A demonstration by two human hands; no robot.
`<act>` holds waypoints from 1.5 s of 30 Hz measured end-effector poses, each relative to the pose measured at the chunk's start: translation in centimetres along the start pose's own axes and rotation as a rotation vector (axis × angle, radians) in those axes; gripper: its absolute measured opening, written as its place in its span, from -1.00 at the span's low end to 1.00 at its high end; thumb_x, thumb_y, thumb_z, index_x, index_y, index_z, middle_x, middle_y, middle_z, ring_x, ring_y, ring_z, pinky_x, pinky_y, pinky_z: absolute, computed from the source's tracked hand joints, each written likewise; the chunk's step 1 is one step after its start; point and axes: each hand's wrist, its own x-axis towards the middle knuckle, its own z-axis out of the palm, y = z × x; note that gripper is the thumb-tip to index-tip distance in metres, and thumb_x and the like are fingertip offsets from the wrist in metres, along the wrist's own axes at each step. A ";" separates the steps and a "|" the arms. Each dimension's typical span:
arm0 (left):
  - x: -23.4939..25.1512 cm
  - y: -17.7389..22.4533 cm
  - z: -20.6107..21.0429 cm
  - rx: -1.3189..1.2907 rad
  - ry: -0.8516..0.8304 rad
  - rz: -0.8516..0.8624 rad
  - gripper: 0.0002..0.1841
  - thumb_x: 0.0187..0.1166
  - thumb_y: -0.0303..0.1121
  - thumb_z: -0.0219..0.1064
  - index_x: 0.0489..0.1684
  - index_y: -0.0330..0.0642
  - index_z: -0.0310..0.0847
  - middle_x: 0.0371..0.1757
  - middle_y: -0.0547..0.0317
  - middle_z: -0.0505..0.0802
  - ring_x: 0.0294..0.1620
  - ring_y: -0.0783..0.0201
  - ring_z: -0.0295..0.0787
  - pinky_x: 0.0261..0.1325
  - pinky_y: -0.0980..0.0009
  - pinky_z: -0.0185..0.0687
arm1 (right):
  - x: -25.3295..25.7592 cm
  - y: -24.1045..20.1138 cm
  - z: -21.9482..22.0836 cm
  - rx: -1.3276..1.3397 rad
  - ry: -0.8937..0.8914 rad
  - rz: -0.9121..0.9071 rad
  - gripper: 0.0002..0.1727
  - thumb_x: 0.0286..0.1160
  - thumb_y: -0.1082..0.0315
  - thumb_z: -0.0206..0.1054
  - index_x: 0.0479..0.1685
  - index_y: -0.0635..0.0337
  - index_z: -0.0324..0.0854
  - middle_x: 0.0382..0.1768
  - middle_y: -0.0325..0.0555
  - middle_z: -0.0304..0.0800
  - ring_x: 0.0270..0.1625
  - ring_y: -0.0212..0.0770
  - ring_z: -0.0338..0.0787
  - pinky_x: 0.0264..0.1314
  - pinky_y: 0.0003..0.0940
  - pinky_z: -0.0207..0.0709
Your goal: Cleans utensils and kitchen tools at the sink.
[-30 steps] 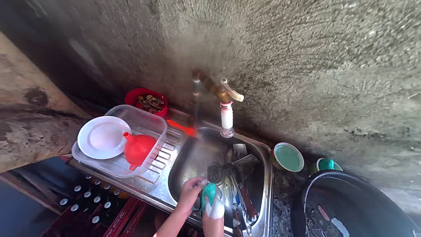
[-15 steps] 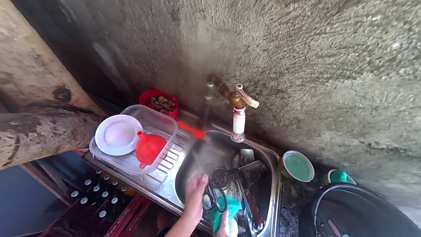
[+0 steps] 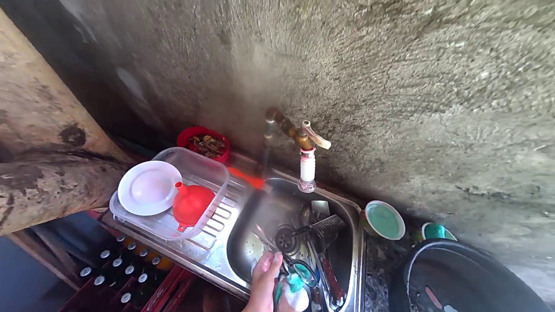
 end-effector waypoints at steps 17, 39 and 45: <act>11.6 0.8 -1.6 0.201 -0.233 -0.179 -0.57 0.81 -0.29 0.14 0.59 -0.23 0.36 0.17 0.01 0.77 0.06 0.28 0.72 0.13 0.34 0.63 | 6.7 -8.3 -8.4 -0.358 0.211 -0.213 -0.50 0.61 0.32 0.32 0.34 0.60 0.51 0.09 0.43 0.75 0.20 0.18 0.77 0.36 0.10 0.57; 14.9 -1.1 -1.7 1.712 -0.409 -0.091 -0.31 0.48 -0.43 0.42 0.66 -0.41 0.32 0.65 -0.40 0.45 0.64 -0.37 0.37 0.54 -0.27 0.38 | 14.0 -26.0 2.6 -0.729 -0.024 -1.098 -0.63 0.76 0.37 0.10 0.38 0.36 0.59 0.28 0.35 0.70 0.37 0.35 0.67 0.38 0.41 0.38; 14.5 3.3 3.4 0.613 -0.499 -0.279 -0.57 0.89 -0.23 0.00 0.52 -0.33 0.44 0.28 -0.11 0.71 0.18 0.18 0.69 0.30 0.28 0.56 | 17.9 -27.1 0.7 -0.726 -0.187 -1.229 -0.69 0.75 0.45 0.05 0.21 0.38 0.65 0.36 0.28 0.66 0.43 0.32 0.62 0.42 0.42 0.34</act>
